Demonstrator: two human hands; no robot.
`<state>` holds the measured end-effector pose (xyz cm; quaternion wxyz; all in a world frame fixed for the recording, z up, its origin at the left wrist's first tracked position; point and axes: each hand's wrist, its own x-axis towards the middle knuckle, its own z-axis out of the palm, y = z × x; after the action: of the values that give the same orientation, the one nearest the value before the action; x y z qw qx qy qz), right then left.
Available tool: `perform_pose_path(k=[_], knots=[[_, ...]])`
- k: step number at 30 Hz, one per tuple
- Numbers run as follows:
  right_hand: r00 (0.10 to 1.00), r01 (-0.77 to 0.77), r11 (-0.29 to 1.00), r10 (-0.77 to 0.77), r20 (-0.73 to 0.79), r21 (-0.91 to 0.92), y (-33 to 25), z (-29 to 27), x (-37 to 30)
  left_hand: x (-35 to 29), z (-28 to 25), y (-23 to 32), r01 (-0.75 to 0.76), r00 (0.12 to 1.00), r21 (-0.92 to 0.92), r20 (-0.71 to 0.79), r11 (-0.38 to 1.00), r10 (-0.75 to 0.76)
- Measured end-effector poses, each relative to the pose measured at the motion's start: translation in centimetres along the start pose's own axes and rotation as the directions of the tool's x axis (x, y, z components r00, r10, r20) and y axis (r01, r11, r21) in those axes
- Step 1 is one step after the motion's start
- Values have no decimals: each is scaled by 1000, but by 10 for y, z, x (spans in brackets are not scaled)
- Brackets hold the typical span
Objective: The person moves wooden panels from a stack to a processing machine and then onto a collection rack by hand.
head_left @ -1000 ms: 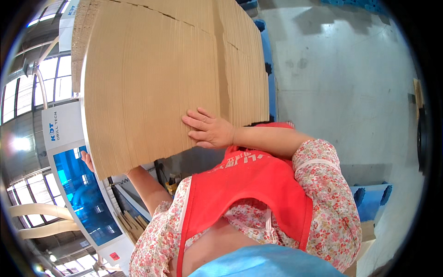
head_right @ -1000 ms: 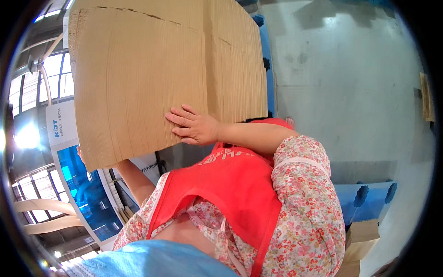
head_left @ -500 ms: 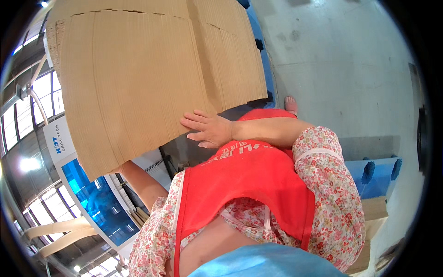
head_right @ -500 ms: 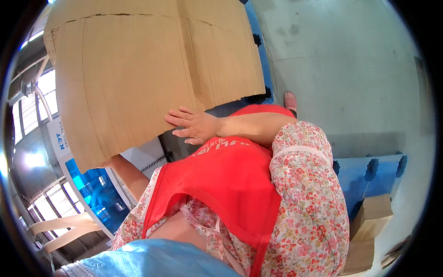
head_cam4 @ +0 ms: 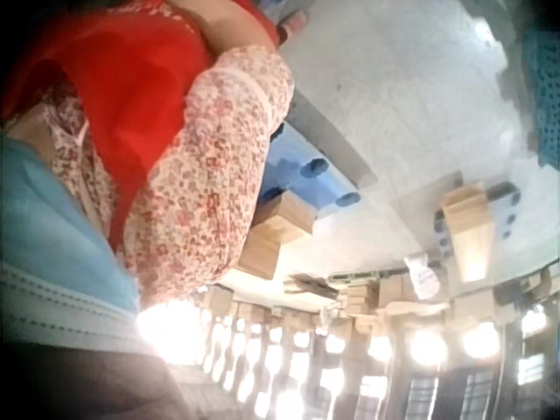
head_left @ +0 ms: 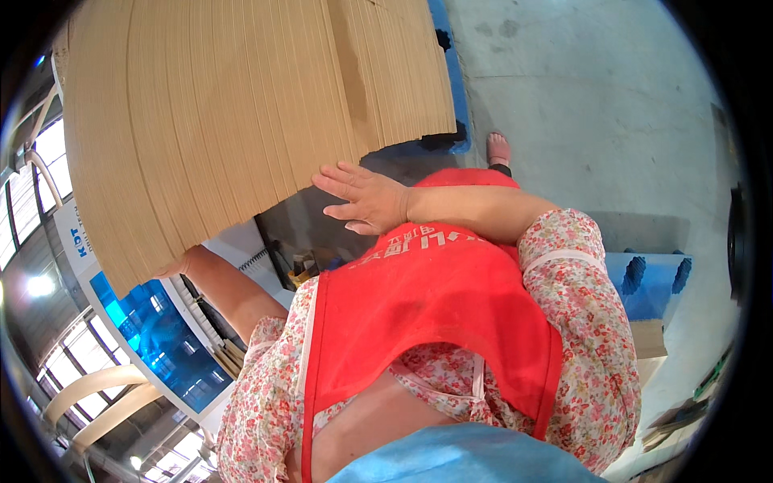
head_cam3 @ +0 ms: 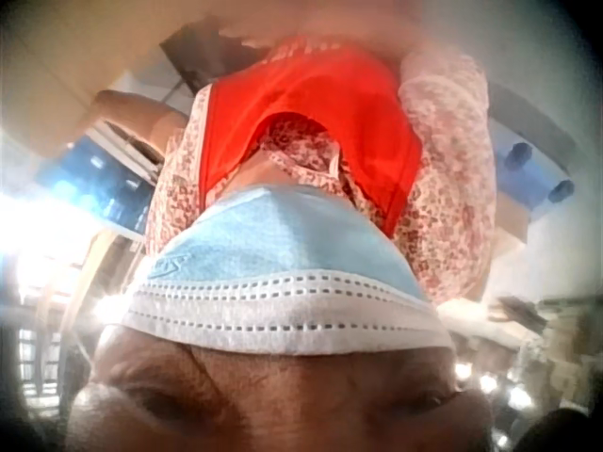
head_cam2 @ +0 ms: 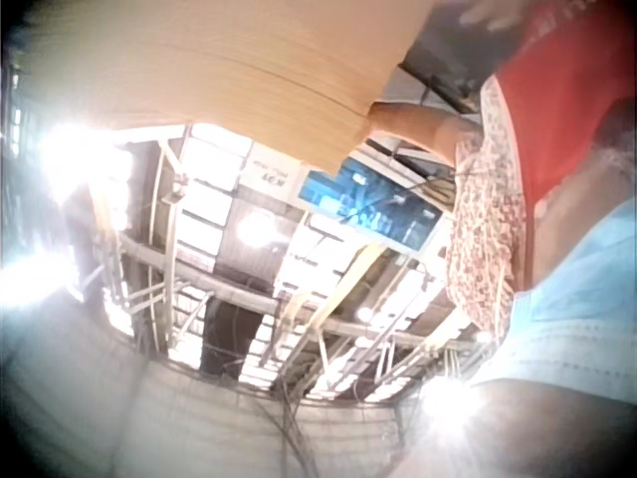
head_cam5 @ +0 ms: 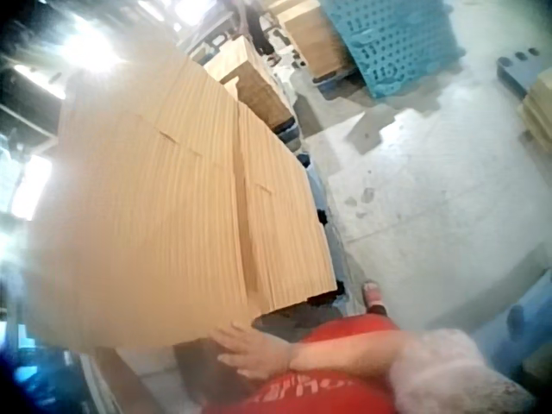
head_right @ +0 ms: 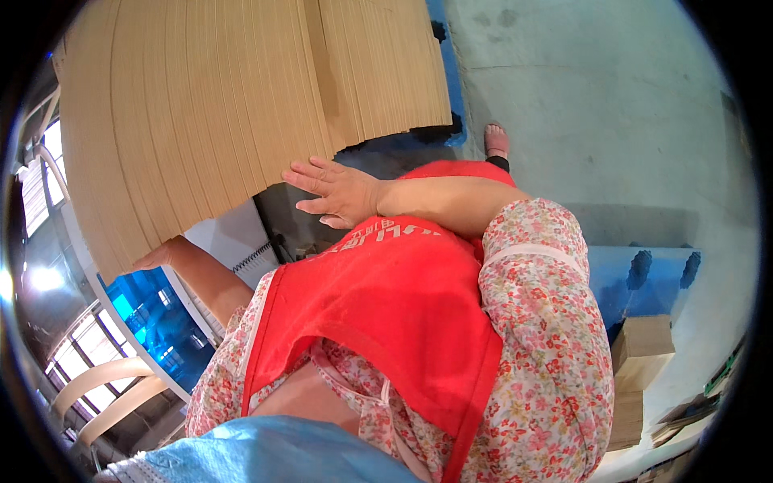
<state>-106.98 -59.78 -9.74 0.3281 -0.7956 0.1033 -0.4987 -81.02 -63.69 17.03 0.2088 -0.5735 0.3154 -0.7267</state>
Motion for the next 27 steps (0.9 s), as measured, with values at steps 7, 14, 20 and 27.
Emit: perform_pose_path(k=[7,14,20,27], knots=[[998,-59,991,61,12,-122,-15,13,-10,26,-31,12,6,818,-979,-113,204,-564],[924,-150,979,190,332,-141,-15,39,-30,-28,-44,64,87,888,-987,138,-134,-440],[695,-457,861,502,515,-222,11,62,-70,-191,-49,64,322,896,-947,307,7,320],[557,-557,787,591,583,-266,8,115,-73,-397,-57,17,795,364,-597,605,102,708]])
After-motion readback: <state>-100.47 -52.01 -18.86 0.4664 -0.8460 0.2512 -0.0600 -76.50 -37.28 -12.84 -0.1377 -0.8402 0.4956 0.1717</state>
